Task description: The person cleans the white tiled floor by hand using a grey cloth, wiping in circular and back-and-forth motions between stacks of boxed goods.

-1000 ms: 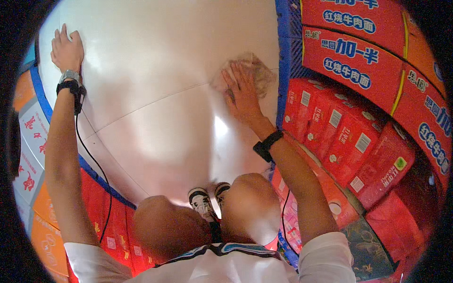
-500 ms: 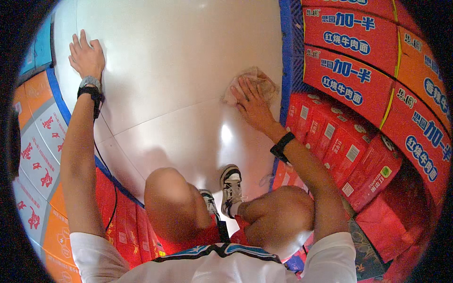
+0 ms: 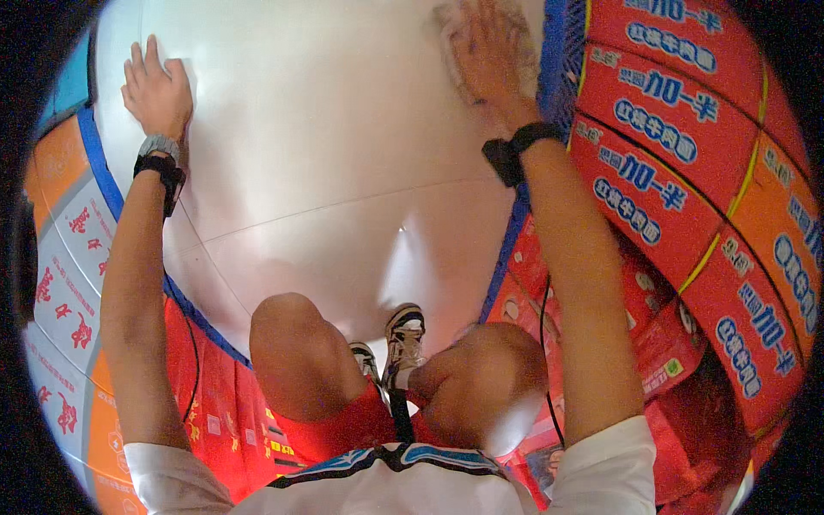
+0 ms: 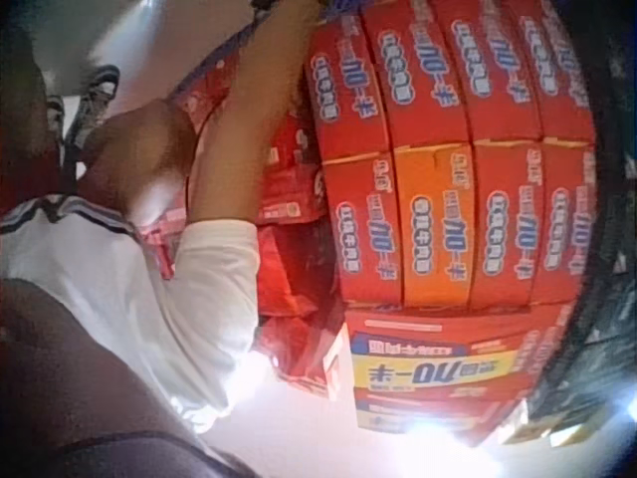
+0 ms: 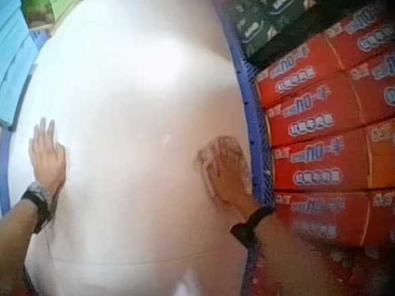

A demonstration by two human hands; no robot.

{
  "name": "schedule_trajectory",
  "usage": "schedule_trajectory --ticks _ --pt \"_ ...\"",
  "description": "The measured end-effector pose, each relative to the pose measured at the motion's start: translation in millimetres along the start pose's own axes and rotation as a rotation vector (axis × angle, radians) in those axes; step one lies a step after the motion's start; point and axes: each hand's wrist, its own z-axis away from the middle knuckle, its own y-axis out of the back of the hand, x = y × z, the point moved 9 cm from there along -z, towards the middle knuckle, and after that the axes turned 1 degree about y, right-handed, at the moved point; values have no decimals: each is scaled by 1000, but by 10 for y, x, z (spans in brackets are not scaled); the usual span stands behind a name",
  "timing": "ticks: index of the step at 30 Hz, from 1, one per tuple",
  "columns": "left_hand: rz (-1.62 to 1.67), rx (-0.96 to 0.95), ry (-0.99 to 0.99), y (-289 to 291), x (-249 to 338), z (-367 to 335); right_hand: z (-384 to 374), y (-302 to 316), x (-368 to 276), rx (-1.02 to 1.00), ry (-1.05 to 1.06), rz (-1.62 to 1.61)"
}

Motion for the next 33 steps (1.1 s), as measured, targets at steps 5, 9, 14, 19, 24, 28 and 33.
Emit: schedule_trajectory --ticks 5,9,14,19,24,28,33 --pt "40 13 -16 26 56 -19 -845 36 430 -55 9 81" --pt "36 22 -52 77 -5 9 -1095 -74 535 -86 28 103" --pt "-31 -50 -15 82 122 76 -1188 -48 646 -62 49 151" --pt "-103 -125 42 58 57 3 -1214 -93 639 -23 63 163" --pt "-92 -88 36 72 55 18 -1122 -140 648 18 74 196" --pt "-87 -99 57 -24 163 30 -843 -163 589 -9 -65 148" --pt "-62 57 -101 81 -279 18 140 -485 -1183 -52 -166 -233"
